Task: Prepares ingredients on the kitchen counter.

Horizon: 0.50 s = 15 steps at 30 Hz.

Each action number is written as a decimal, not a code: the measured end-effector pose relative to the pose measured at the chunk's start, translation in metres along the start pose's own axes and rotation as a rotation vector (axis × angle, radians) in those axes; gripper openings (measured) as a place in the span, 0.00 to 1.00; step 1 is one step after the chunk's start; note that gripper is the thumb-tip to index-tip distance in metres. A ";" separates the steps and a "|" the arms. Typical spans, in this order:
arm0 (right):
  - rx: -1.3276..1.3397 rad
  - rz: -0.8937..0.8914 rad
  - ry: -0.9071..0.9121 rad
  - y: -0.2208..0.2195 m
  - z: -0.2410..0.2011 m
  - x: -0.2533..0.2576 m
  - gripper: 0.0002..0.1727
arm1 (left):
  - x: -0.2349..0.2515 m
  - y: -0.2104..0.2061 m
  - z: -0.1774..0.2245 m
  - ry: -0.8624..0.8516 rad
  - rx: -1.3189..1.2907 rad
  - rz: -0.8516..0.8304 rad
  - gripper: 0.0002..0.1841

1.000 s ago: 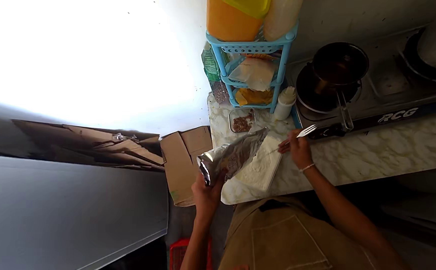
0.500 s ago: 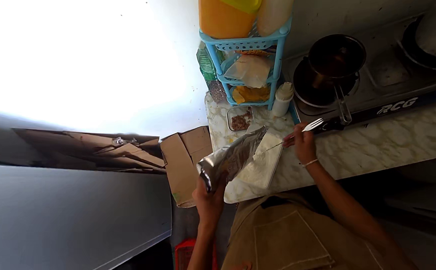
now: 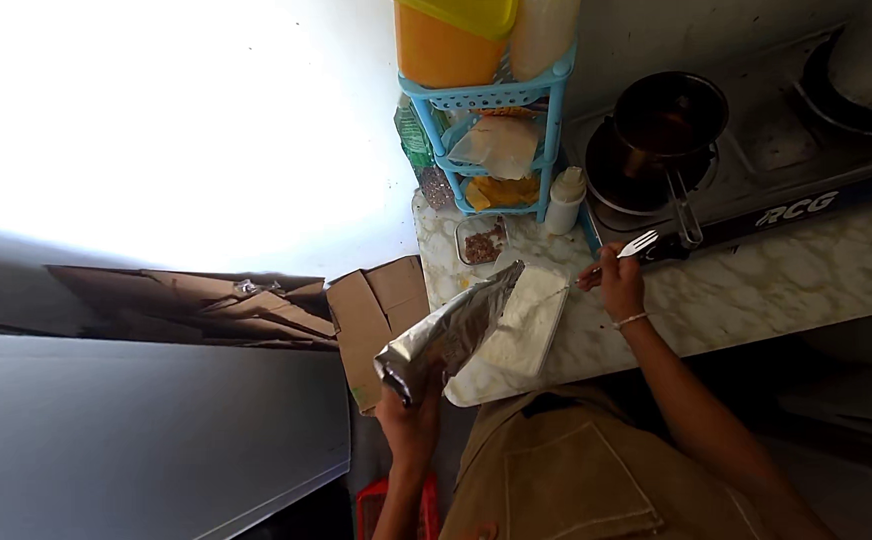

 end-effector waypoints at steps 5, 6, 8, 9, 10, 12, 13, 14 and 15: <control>-0.021 -0.173 -0.003 -0.012 -0.004 -0.006 0.21 | 0.000 -0.001 0.004 0.002 -0.021 0.072 0.23; -0.041 -0.141 -0.012 -0.003 -0.003 -0.003 0.22 | -0.001 -0.004 0.001 0.011 -0.019 0.065 0.23; -0.023 -0.006 -0.015 0.002 -0.002 0.000 0.24 | -0.003 -0.014 -0.008 0.010 -0.002 0.019 0.21; 0.010 0.025 -0.003 -0.004 -0.004 -0.001 0.24 | -0.002 -0.019 -0.011 0.004 -0.008 0.004 0.21; 0.035 0.011 0.017 -0.012 -0.006 -0.003 0.24 | 0.001 -0.023 -0.011 -0.003 -0.024 0.002 0.21; 0.030 -0.104 0.039 -0.023 -0.010 -0.007 0.21 | 0.007 -0.029 -0.009 -0.016 -0.049 0.017 0.21; 0.000 -0.153 0.034 -0.022 -0.011 -0.007 0.20 | 0.010 -0.031 -0.010 -0.018 -0.034 0.017 0.21; -0.032 -0.177 0.033 -0.016 -0.012 -0.003 0.21 | 0.013 -0.032 -0.012 -0.015 -0.010 0.017 0.21; -0.053 -0.154 0.036 -0.008 -0.013 0.003 0.22 | 0.016 -0.032 -0.014 -0.014 0.006 0.026 0.20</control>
Point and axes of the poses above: each hand's wrist, its own x-axis towards the middle knuckle, its own y-axis out of the back of the hand, z = x × y, the point moved 3 cm from there along x, towards the middle knuckle, and after that the axes turned 4 degrees about -x, right-handed, at the moved point
